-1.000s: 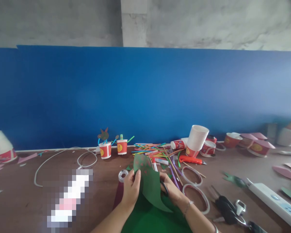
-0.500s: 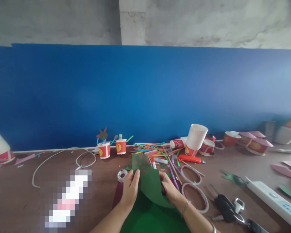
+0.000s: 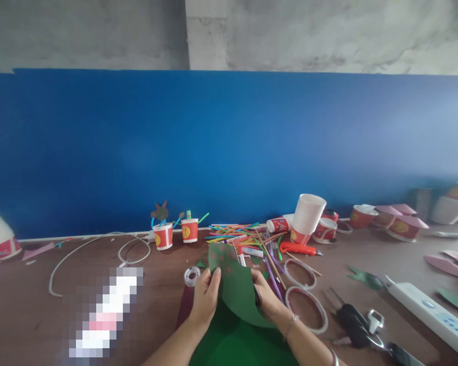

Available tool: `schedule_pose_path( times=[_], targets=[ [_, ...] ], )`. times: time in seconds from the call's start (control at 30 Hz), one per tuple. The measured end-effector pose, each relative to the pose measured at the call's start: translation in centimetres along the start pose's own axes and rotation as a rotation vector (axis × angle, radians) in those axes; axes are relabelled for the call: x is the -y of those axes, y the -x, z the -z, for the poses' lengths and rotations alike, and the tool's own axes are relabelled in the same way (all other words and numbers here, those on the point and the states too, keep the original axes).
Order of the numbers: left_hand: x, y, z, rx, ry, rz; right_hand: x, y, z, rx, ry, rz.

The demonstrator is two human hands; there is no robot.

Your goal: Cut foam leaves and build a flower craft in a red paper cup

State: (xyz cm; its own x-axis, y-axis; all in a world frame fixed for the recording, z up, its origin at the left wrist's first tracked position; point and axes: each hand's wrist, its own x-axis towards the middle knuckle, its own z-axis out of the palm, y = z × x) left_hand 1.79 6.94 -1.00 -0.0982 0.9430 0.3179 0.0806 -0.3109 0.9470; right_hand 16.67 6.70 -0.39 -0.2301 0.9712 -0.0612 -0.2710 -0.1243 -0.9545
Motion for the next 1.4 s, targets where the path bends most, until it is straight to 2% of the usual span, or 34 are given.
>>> schedule_pose_path(
  times=[0.13,0.37,0.67,0.77,0.87,1.1,1.4],
  targets=[
    [-0.3,0.1,-0.1,0.019,0.027,0.024,0.5,-0.1,-0.5,0.019,-0.013,0.034],
    [-0.3,0.3,-0.1,0.129,0.141,0.127,1.5,0.4,-0.9,0.041,0.009,0.051],
    [-0.2,0.4,-0.2,0.174,0.243,0.270,1.3,0.3,-0.7,0.002,0.014,0.081],
    [-0.3,0.3,-0.2,0.191,0.280,0.302,0.9,0.3,-0.6,-0.053,-0.009,0.093],
    [-0.4,0.3,-0.1,0.196,0.299,0.293,0.7,0.2,-0.5,-0.080,-0.026,0.101],
    [-0.8,0.3,-0.1,0.198,0.317,0.262,1.5,0.3,-0.9,0.009,-0.021,0.111],
    [-0.8,0.1,0.1,0.211,0.315,0.211,1.9,0.5,-1.1,0.026,0.017,0.095]
  ],
)
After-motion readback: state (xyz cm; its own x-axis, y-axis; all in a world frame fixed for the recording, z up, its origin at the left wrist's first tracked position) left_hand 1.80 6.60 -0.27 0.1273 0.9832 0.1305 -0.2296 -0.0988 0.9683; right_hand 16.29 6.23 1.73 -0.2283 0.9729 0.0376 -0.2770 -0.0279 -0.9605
